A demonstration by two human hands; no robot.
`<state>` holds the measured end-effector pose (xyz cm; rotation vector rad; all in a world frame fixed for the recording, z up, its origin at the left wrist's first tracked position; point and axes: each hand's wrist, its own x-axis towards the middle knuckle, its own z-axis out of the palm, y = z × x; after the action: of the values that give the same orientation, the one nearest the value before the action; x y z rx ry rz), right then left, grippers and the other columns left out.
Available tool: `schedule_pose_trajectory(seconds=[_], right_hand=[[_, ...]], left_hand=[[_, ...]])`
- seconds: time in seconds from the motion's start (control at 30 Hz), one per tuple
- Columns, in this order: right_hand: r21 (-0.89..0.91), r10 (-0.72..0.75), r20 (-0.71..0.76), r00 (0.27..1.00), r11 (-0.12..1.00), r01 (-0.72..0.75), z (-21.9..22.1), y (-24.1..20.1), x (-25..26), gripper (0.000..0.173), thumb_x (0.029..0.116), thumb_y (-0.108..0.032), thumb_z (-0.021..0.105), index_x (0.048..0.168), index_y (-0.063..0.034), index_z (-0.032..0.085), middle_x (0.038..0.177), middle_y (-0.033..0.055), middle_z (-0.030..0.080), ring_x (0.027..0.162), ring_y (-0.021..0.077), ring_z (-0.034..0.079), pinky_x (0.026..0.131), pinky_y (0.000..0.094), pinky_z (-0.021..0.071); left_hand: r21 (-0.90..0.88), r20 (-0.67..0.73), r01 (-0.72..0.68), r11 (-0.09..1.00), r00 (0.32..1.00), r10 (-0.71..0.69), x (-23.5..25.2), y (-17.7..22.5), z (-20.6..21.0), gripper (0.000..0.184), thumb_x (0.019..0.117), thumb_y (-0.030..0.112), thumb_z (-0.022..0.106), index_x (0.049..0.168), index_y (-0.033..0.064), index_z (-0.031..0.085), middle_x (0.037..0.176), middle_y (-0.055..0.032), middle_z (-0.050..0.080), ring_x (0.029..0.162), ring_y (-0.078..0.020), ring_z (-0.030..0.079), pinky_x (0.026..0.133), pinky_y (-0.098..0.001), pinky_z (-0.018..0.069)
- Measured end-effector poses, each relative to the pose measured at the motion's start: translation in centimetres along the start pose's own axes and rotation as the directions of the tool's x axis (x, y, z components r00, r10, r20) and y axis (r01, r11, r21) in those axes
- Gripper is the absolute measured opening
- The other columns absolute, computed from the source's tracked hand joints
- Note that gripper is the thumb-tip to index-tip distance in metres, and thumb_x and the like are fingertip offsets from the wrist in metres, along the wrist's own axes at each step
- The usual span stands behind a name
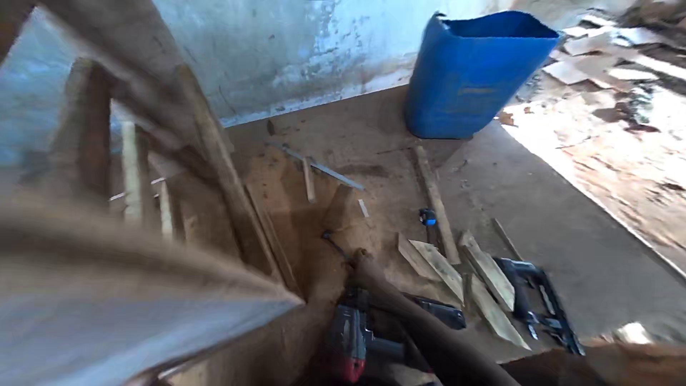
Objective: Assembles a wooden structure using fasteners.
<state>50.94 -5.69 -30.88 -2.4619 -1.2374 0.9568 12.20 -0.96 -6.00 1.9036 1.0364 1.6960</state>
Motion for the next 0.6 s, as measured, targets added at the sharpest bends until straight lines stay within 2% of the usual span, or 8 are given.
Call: schedule_pose_trajectory(seconds=[0.07,0.1,0.17,0.27,0.37,0.47,0.53,0.6], right_hand=[[-0.087,-0.023,0.031,0.999,0.996,0.026,0.8,-1.3,1.3,0.047,0.0988,-0.034,0.062,0.135,-0.0046,0.059,0.140,0.0220,0.056,0.127,0.0407,0.057,0.101,0.0582,0.0508],[-0.104,-0.029,0.041,0.999,0.994,0.033,0.7,-1.9,1.3,0.045,0.0980,-0.028,0.062,0.137,-0.0043,0.058,0.140,0.0219,0.056,0.127,0.0404,0.057,0.102,0.0576,0.0506],[-0.056,-0.029,0.031,0.999,0.998,0.031,0.1,-2.3,0.7,0.039,0.0974,-0.023,0.065,0.133,-0.0055,0.062,0.138,0.0210,0.058,0.124,0.0400,0.059,0.100,0.0586,0.0515],[-0.004,-0.072,-0.133,0.989,0.997,0.072,-1.2,-2.1,0.8,0.028,0.1002,-0.026,0.060,0.119,-0.0066,0.067,0.129,0.0194,0.062,0.105,0.0393,0.068,0.086,0.0618,0.0566],[0.228,-0.132,-0.286,0.949,0.953,0.201,-2.5,-3.2,-3.4,0.030,0.1052,-0.023,0.056,0.123,0.0001,0.061,0.116,0.0206,0.064,0.092,0.0364,0.068,0.081,0.0584,0.0568],[0.636,-0.115,-0.457,0.882,0.651,0.414,-2.4,-5.6,-11.9,0.033,0.1099,-0.037,0.044,0.115,-0.0075,0.058,0.074,0.0086,0.057,0.052,0.0198,0.053,0.047,0.0376,0.0504],[0.741,-0.149,-0.524,0.839,0.406,0.535,-0.8,-8.3,-17.3,0.050,0.1077,-0.057,0.035,0.106,-0.0116,0.057,0.065,0.0013,0.051,0.047,0.0144,0.047,0.043,0.0330,0.0466],[0.765,-0.189,-0.522,0.832,0.329,0.554,2.0,-10.7,-21.3,0.055,0.1059,-0.061,0.036,0.097,-0.0115,0.058,0.063,-0.0014,0.051,0.048,0.0113,0.048,0.044,0.0310,0.0470]], left_hand=[[-0.112,0.010,0.021,0.993,1.000,-0.020,2.2,0.9,3.7,0.043,0.0902,0.043,0.077,0.124,0.0296,0.054,0.101,0.0253,0.071,0.089,0.0060,0.069,0.077,-0.0177,0.0601],[-0.149,0.046,0.032,0.988,0.999,-0.025,3.1,1.0,4.8,0.043,0.0901,0.041,0.077,0.124,0.0295,0.054,0.101,0.0242,0.071,0.089,0.0050,0.069,0.077,-0.0185,0.0604],[-0.135,0.115,0.053,0.989,0.993,-0.037,4.3,1.0,6.2,0.047,0.0922,0.041,0.075,0.128,0.0226,0.051,0.103,0.0193,0.070,0.090,0.0024,0.069,0.080,-0.0216,0.0613],[-0.099,0.221,0.053,0.994,0.975,-0.030,6.0,0.3,7.5,0.079,0.0977,0.044,0.068,0.148,-0.0024,0.029,0.122,-0.0025,0.065,0.108,-0.0093,0.068,0.097,-0.0333,0.0599],[-0.099,0.356,0.051,0.994,0.934,-0.013,7.1,0.0,7.2,0.093,0.1020,0.042,0.061,0.160,-0.0023,0.003,0.144,-0.0126,0.053,0.124,-0.0137,0.062,0.107,-0.0344,0.0549],[-0.063,0.482,0.012,0.998,0.876,0.020,7.8,0.3,6.1,0.091,0.1050,0.042,0.054,0.163,0.0037,-0.004,0.159,-0.0126,0.039,0.136,-0.0127,0.052,0.114,-0.0322,0.0482],[-0.101,0.528,0.026,0.995,0.848,0.032,8.2,0.5,5.7,0.089,0.1058,0.038,0.053,0.163,0.0046,-0.007,0.159,-0.0115,0.039,0.137,-0.0125,0.052,0.114,-0.0315,0.0483],[-0.176,0.583,0.064,0.982,0.811,0.052,8.6,0.3,5.3,0.089,0.1060,0.033,0.054,0.163,0.0051,-0.009,0.158,-0.0115,0.040,0.137,-0.0142,0.052,0.113,-0.0330,0.0494]])
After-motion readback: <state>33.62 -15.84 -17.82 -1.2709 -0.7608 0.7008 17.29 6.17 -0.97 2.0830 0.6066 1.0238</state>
